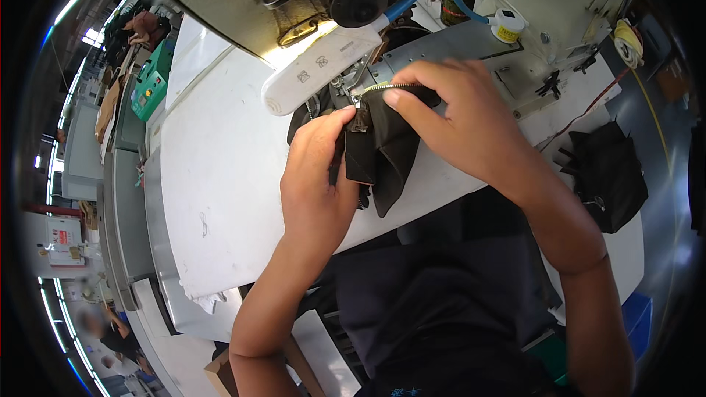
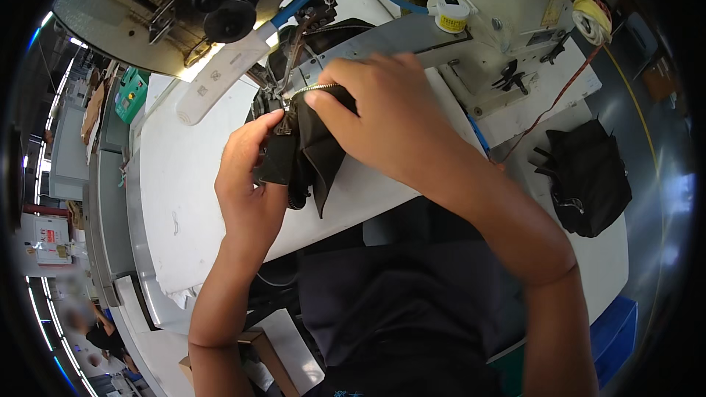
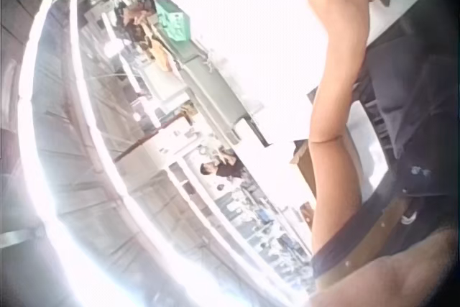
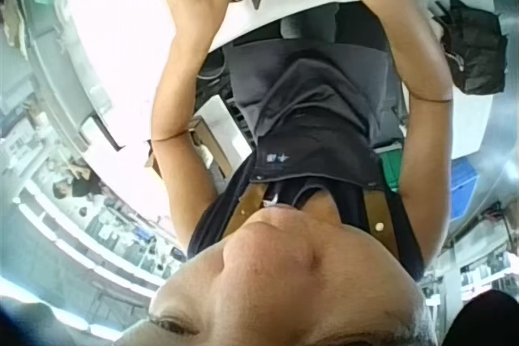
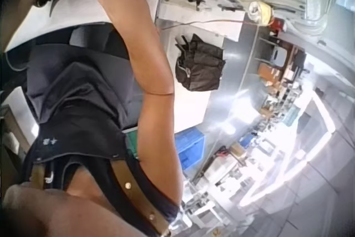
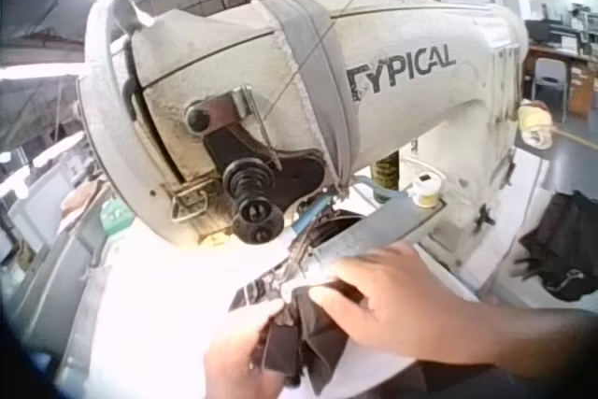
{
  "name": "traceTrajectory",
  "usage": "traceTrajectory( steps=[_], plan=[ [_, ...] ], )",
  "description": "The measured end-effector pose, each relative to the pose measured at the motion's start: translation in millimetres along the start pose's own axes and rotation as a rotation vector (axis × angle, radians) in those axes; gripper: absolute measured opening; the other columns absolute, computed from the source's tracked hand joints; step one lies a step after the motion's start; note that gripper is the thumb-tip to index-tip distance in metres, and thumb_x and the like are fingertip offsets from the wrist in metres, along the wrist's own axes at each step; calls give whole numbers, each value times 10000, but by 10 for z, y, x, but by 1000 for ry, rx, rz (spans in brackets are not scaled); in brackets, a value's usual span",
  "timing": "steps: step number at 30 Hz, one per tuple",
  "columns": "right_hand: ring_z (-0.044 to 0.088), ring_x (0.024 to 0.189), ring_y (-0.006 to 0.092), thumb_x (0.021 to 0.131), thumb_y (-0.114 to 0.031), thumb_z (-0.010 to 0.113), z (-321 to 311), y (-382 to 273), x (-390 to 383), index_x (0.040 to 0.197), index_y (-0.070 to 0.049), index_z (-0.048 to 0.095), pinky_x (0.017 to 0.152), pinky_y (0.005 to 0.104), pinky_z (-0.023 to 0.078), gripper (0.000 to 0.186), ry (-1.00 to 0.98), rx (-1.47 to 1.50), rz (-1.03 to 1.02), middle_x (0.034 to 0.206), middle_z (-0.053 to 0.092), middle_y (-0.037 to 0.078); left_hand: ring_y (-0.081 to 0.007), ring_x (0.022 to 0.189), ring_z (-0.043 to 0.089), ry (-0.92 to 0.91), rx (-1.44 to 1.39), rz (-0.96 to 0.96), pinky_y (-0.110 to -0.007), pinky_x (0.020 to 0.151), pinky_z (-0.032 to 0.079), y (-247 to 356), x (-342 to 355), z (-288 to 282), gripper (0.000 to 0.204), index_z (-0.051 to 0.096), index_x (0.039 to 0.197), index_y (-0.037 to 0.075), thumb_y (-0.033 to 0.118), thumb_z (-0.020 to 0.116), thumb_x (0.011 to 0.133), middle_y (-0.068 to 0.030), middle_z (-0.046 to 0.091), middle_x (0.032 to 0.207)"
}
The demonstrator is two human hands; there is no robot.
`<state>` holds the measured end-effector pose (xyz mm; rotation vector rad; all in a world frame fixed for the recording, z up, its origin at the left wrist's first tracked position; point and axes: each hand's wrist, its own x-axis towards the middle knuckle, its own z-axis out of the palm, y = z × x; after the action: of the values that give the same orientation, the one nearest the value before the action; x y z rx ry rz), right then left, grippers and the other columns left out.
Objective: Sewing parts of a leather bag using an industrial sewing machine.
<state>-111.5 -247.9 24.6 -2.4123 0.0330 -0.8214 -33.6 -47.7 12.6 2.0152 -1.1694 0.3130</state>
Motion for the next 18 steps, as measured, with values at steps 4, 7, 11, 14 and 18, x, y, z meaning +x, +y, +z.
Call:
traceTrajectory(
  steps=[4,7,11,14,18],
  plan=[
    [640,789,266,955,-263,685,-96,34,-216,965,-33,699,794,395,463,231,-99,146,281,784,674,96,-275,1004,684,72,15,79,-360,860,564,-118,23,-5,391,670,1272,34,-76,684,898,-146,685,1095],
    [641,774,258,959,-259,694,-93,135,-202,984,-12,682,709,382,481,248,-115,327,298,791,669,115,-238,1006,672,52,-58,43,-328,828,555,-41,80,-46,384,698,1243,48,-56,724,874,-125,684,1120],
    [629,692,279,956,-228,687,-246,77,141,970,-10,666,659,388,483,220,-180,301,201,784,663,135,-230,988,680,10,-74,34,-316,794,559,-69,113,-47,415,710,1224,50,-78,745,830,-106,682,1129],
    [632,687,294,953,-199,672,-203,61,405,943,-11,657,655,396,487,188,-210,136,227,781,672,152,-250,914,690,34,134,140,-339,757,566,-92,71,-6,473,709,1243,43,-104,733,794,-120,676,1093],
    [655,717,311,957,-174,635,-22,174,401,982,-7,704,689,392,504,182,-149,209,152,831,706,177,-259,896,680,163,166,168,-345,754,558,-164,-78,150,516,702,1292,29,-145,675,807,-127,674,1092]
  ],
)
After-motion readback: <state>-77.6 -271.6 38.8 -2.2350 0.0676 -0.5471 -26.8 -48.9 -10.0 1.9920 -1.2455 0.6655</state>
